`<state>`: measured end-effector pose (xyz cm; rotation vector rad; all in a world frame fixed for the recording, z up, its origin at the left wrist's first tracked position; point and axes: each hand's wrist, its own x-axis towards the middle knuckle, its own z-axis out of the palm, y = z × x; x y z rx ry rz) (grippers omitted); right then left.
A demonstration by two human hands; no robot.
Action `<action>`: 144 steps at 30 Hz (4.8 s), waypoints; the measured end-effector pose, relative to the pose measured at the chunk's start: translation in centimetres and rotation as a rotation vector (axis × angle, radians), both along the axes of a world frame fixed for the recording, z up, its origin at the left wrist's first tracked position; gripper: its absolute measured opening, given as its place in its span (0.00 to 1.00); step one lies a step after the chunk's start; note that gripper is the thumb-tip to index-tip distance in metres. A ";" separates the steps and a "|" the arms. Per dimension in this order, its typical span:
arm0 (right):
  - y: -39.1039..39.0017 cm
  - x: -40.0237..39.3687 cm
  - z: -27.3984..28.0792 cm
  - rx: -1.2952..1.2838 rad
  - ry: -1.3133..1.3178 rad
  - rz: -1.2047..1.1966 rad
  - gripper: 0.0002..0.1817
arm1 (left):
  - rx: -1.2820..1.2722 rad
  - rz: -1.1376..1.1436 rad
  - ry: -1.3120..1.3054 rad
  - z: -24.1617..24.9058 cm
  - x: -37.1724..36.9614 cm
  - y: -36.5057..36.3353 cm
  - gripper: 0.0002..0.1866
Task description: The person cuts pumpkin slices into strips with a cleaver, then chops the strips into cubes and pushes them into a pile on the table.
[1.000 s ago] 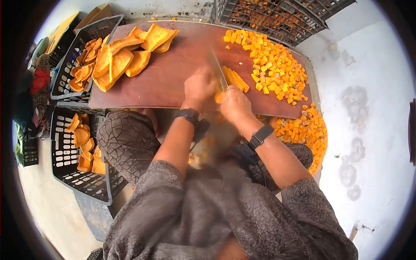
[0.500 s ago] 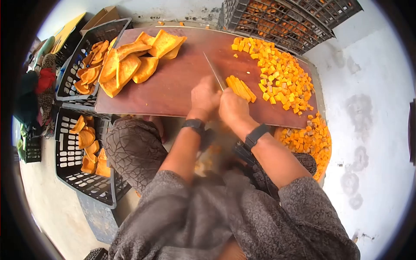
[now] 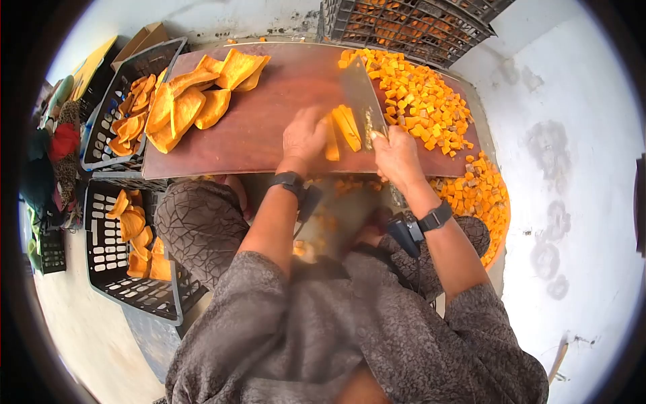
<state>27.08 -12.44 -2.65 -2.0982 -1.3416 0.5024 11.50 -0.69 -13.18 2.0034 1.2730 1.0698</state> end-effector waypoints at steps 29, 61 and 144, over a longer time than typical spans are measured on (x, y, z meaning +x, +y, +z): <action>-7.9 5.1 -3.9 -0.018 0.320 -0.185 0.14 | 0.304 -0.806 0.833 5.4 6.2 0.9 0.47; -7.6 3.0 -3.0 -0.024 -0.114 -0.121 0.16 | 0.282 -0.162 0.506 1.8 -3.1 -4.3 0.22; -4.3 4.6 -0.3 -0.181 -0.346 0.169 0.14 | 0.194 -0.392 0.028 -0.7 4.0 -5.0 0.12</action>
